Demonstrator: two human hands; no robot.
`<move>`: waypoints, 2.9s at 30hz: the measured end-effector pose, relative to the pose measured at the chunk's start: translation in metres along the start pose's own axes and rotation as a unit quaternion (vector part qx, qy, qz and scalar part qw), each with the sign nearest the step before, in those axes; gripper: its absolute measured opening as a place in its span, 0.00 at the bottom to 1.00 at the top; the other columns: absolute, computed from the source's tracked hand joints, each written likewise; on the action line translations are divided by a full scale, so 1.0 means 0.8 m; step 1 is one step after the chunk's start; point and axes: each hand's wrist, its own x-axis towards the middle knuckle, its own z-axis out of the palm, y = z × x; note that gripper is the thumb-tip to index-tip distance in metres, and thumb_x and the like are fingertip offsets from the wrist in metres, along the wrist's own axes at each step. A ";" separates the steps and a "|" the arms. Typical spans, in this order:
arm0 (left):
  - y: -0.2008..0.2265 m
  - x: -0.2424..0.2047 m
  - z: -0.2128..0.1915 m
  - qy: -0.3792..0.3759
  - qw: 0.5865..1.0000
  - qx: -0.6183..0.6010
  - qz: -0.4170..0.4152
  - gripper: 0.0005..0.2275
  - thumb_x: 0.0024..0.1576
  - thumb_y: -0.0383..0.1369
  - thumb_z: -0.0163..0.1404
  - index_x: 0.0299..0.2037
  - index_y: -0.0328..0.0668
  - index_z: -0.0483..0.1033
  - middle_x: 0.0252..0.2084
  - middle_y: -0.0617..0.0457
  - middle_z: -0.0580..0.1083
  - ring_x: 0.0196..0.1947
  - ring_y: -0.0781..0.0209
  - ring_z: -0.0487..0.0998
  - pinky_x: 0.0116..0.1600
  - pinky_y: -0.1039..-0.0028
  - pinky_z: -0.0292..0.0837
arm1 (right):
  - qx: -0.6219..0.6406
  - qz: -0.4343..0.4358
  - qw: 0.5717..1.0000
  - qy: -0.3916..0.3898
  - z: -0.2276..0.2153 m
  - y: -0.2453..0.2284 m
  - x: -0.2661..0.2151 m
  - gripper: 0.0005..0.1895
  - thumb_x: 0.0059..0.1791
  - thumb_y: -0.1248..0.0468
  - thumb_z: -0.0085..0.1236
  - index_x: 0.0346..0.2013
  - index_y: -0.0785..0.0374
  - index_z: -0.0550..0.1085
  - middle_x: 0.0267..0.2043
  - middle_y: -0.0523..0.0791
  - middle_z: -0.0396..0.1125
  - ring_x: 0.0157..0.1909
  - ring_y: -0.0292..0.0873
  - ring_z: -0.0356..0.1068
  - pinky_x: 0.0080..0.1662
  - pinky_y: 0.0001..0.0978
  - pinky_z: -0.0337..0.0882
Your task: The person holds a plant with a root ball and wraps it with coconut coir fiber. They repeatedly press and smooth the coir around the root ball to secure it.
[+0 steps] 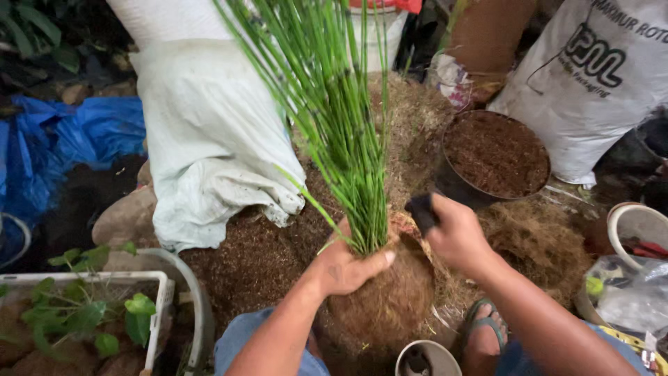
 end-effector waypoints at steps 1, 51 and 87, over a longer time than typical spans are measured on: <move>0.010 -0.003 0.004 -0.003 0.996 -0.088 -0.022 0.19 0.55 0.45 0.58 0.52 0.47 0.77 0.50 0.46 0.75 0.53 0.51 0.76 0.59 0.53 0.73 | 0.002 -0.002 1.000 0.005 0.017 -0.031 0.041 0.40 0.50 0.31 0.40 0.64 0.55 0.68 0.60 0.52 0.63 0.61 0.53 0.62 0.59 0.56 0.61; -0.010 0.031 0.034 0.081 0.767 -0.613 -0.170 0.44 0.56 0.67 0.36 0.75 0.40 0.55 0.72 0.36 0.62 0.69 0.37 0.66 0.67 0.44 0.65 | 0.516 0.239 0.823 0.001 -0.014 -0.092 -0.001 0.37 0.50 0.39 0.45 0.62 0.64 0.70 0.56 0.56 0.71 0.55 0.54 0.73 0.53 0.51 0.74; -0.010 0.026 0.065 0.269 0.906 -0.308 -0.113 0.37 0.59 0.59 0.40 0.73 0.41 0.59 0.74 0.48 0.62 0.75 0.57 0.57 0.75 0.64 0.45 | 0.687 0.189 0.702 -0.019 0.053 -0.021 0.008 0.34 0.54 0.44 0.33 0.63 0.64 0.68 0.63 0.55 0.65 0.60 0.58 0.66 0.59 0.60 0.67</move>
